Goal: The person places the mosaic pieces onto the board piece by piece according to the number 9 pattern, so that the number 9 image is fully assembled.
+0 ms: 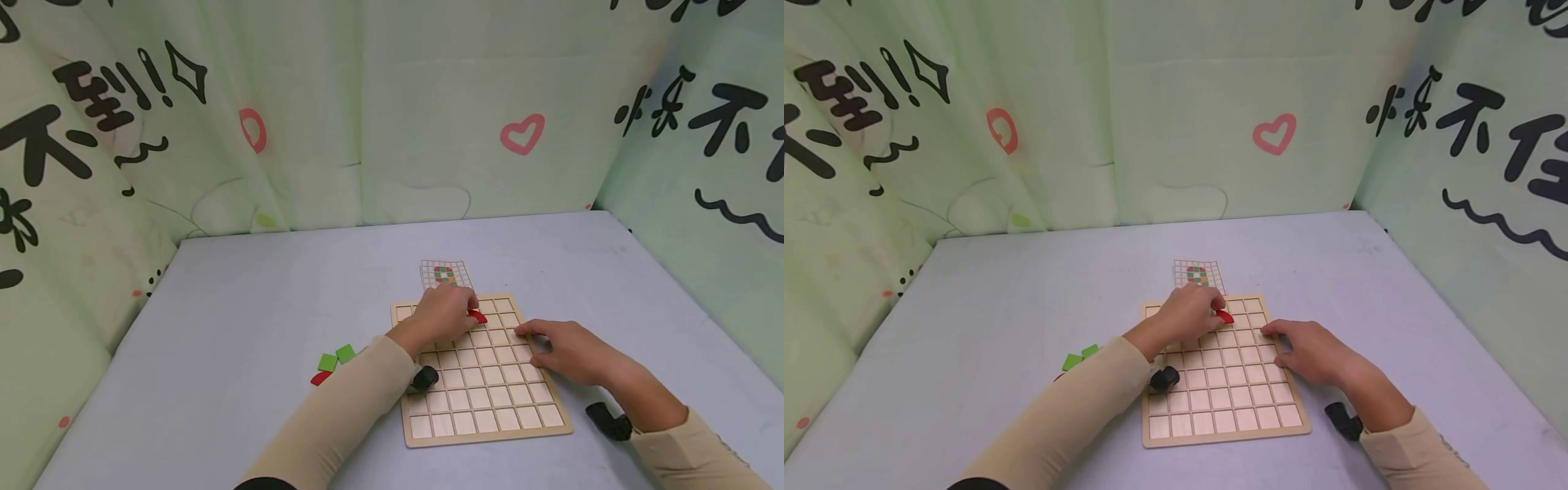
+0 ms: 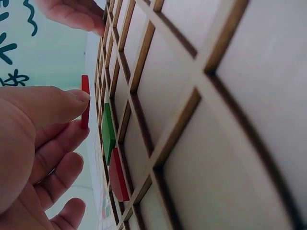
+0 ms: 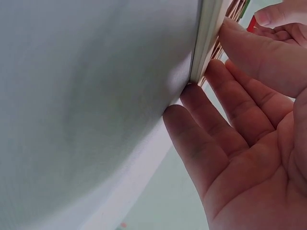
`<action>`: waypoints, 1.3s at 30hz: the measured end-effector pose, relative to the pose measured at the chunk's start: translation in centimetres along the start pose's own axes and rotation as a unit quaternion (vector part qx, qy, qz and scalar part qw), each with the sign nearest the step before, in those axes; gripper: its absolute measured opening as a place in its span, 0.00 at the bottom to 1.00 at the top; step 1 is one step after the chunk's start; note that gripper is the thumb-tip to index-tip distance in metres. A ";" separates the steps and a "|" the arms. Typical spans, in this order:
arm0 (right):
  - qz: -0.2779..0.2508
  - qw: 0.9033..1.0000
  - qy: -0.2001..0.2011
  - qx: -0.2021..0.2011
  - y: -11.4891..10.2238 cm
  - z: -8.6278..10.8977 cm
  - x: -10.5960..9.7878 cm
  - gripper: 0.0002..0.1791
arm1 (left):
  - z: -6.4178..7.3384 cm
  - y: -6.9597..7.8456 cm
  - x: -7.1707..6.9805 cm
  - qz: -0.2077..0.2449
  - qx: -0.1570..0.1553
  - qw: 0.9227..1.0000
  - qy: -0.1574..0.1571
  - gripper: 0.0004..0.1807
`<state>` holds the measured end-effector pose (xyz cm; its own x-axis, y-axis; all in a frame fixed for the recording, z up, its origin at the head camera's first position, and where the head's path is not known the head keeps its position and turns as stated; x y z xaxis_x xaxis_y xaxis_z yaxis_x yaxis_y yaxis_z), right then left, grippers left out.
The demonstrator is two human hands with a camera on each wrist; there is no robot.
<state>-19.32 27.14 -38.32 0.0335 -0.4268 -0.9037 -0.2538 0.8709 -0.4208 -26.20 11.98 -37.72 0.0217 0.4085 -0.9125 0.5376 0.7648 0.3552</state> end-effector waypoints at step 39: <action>0.002 1.000 0.002 -0.002 -0.1 0.0 -0.2 0.26 | 0.1 -0.1 0.9 -0.018 0.005 1.000 -0.013 0.13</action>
<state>-19.27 27.08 -38.12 0.0291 -0.4247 -0.9049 -0.2580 0.8714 -0.4173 -26.13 12.21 -38.64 0.0245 0.3669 -0.9299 0.5467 0.7739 0.3197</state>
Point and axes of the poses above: each hand's wrist, its own z-axis away from the middle knuckle, its own x-axis out of the palm, y = z × x, the point moved 8 cm from there along -z, towards the middle knuckle, and after that the axes turned 15 degrees about y, right-handed, at the moved point
